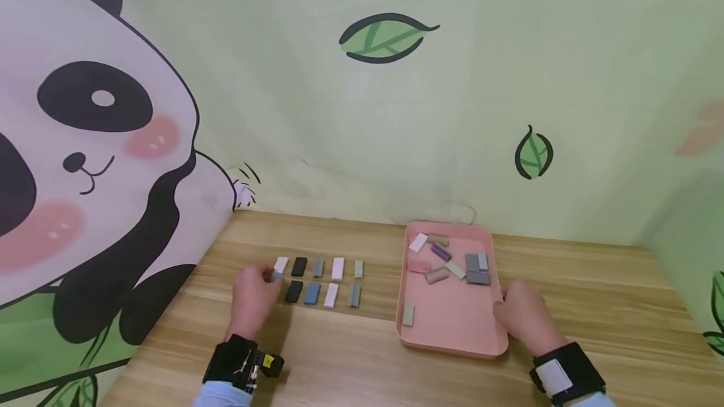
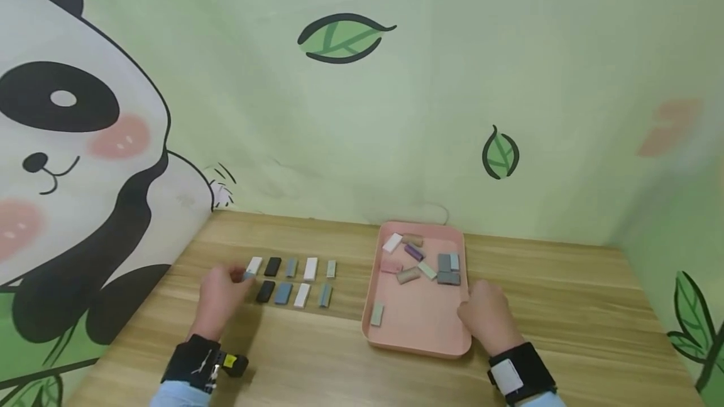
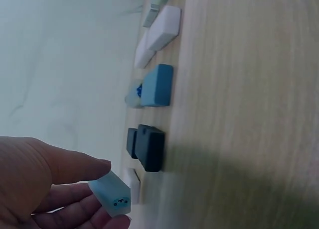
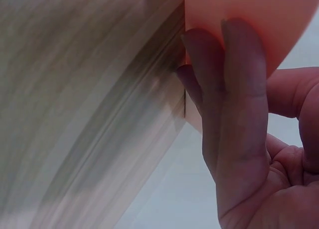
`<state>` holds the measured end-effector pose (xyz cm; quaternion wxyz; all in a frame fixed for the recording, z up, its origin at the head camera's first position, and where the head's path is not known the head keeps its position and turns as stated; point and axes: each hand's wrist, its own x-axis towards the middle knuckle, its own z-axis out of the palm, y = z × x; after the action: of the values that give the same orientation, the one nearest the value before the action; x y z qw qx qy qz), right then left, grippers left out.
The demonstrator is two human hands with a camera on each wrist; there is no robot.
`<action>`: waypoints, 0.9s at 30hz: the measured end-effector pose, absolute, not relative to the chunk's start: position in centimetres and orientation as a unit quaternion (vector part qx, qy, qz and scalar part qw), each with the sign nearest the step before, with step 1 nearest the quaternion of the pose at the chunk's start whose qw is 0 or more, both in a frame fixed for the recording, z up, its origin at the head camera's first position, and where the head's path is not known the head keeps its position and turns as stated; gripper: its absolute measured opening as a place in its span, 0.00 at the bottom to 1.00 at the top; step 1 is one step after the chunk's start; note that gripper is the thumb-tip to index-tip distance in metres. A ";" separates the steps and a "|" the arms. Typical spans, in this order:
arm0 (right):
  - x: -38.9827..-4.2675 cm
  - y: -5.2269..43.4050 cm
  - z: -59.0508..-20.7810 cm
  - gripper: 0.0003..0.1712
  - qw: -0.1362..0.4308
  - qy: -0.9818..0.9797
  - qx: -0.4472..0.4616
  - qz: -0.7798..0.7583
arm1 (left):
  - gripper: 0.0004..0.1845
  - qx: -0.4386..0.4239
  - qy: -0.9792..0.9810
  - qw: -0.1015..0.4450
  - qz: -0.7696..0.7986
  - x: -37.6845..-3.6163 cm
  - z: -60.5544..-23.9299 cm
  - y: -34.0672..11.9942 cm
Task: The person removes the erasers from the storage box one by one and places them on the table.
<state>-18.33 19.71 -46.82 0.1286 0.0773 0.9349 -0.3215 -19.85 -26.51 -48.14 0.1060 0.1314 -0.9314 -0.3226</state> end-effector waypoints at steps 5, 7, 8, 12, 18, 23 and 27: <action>-18.2 19.7 -46.7 0.11 0.129 0.934 0.080 -0.322 | 0.12 0.135 -0.935 0.096 -0.313 -20.2 -48.7 -26.8; -18.1 19.6 -46.7 0.10 0.128 0.934 0.081 -0.324 | 0.12 0.131 -0.939 0.096 -0.302 -20.2 -49.0 -26.9; -18.0 19.6 -46.7 0.10 0.126 0.934 0.081 -0.324 | 0.12 0.129 -0.942 0.096 -0.295 -20.2 -49.1 -26.9; -18.0 19.4 -46.7 0.11 0.121 0.934 0.079 -0.326 | 0.11 0.132 -0.949 0.100 -0.268 -20.1 -49.7 -27.3; -18.1 19.1 -46.9 0.09 0.129 0.930 0.081 -0.335 | 0.12 0.143 -0.951 0.099 -0.257 -19.9 -50.3 -27.8; -18.1 19.2 -46.8 0.09 0.135 0.929 0.084 -0.335 | 0.12 0.142 -0.955 0.091 -0.245 -20.0 -49.9 -27.3; -18.3 19.4 -46.7 0.11 0.127 0.932 0.079 -0.330 | 0.17 0.135 -0.961 0.098 -0.219 -20.0 -48.4 -25.8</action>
<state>-18.26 19.43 -46.68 0.1269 0.0794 0.9322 -0.3297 -20.01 -25.81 -48.41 0.0980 0.1354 -0.9612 -0.2193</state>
